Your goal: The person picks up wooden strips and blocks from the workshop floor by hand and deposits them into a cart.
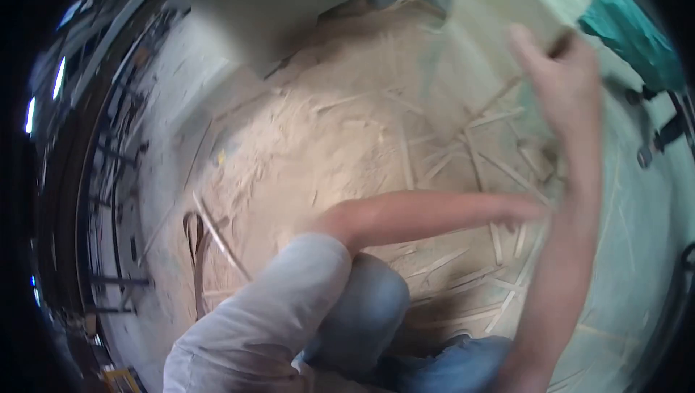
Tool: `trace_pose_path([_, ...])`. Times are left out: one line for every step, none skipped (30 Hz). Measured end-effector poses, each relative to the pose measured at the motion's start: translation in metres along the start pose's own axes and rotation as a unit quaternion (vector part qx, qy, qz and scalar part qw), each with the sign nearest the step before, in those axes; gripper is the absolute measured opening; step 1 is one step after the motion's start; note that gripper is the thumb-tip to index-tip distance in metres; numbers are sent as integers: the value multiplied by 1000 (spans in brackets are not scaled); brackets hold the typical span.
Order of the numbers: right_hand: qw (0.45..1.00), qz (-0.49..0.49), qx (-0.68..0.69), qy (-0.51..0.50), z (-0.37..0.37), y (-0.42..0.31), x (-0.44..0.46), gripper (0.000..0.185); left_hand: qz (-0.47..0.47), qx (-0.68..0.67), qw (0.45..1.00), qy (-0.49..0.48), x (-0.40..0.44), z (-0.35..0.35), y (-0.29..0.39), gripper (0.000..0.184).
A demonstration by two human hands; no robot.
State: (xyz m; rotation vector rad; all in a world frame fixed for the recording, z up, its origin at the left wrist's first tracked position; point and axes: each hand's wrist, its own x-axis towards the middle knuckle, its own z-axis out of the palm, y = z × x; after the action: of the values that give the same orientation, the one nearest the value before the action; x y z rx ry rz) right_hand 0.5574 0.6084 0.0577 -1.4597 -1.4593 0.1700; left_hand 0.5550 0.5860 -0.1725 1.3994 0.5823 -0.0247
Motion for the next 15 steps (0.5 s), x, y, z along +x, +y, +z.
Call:
trace_pose_path([998, 52, -36, -23, -3, 1, 6, 52, 32, 72, 996, -47, -27, 1, -10, 59])
trace_pose_path([991, 103, -73, -42, 1, -3, 10, 53, 63, 148, 982, -94, -65, -8, -25, 47])
trace_pose_path([996, 80, -43, -12, 1, -8, -2, 50, 134, 157, 970, -128, -106, -16, -41, 45])
trace_pose_path([998, 53, -13, 22, 5, -14, -6, 49, 208, 171, 950, -159, -143, -37, -56, 42])
trace_pose_path([999, 44, -11, 16, 7, -16, -5, 49, 167, 278, 938, -125, -176, -60, -82, 47])
trace_pose_path([999, 29, -15, 4, 7, -14, -1, 50, 224, 142, 964, 12, -228, -78, -109, 43])
trace_pose_path([1000, 16, -20, -7, 6, -15, 0, 51, 152, 52, 982, 97, -269, -99, -130, 46])
trace_pose_path([1000, 6, -24, -13, 5, -18, 0, 51, -8, 35, 980, 198, -310, -114, -147, 59])
trace_pose_path([997, -52, -59, 13, 5, -21, -2, 47, -19, 68, 959, 273, -347, -122, -161, 70])
trace_pose_path([989, -107, -92, 37, 8, -28, -6, 44, -34, 100, 932, 346, -371, -127, -174, 81])
trace_pose_path([994, -33, -90, 59, 24, -74, -17, 58, -33, 91, 931, 352, -380, -136, -171, 81])
trace_pose_path([992, 41, -89, 76, 40, -122, -28, 82, 66, 145, 905, 395, -389, -147, -157, 88])
trace_pose_path([997, -1, 33, 72, 38, -122, -23, 80, 165, 198, 864, 432, -397, -158, -141, 95])
trace_pose_path([985, -42, 152, 70, 28, -113, -14, 78, 209, 202, 840, 459, -398, -169, -119, 98])
trace_pose_path([986, -52, 147, 64, 16, -100, -2, 78, 257, 209, 810, 484, -395, -183, -95, 101])
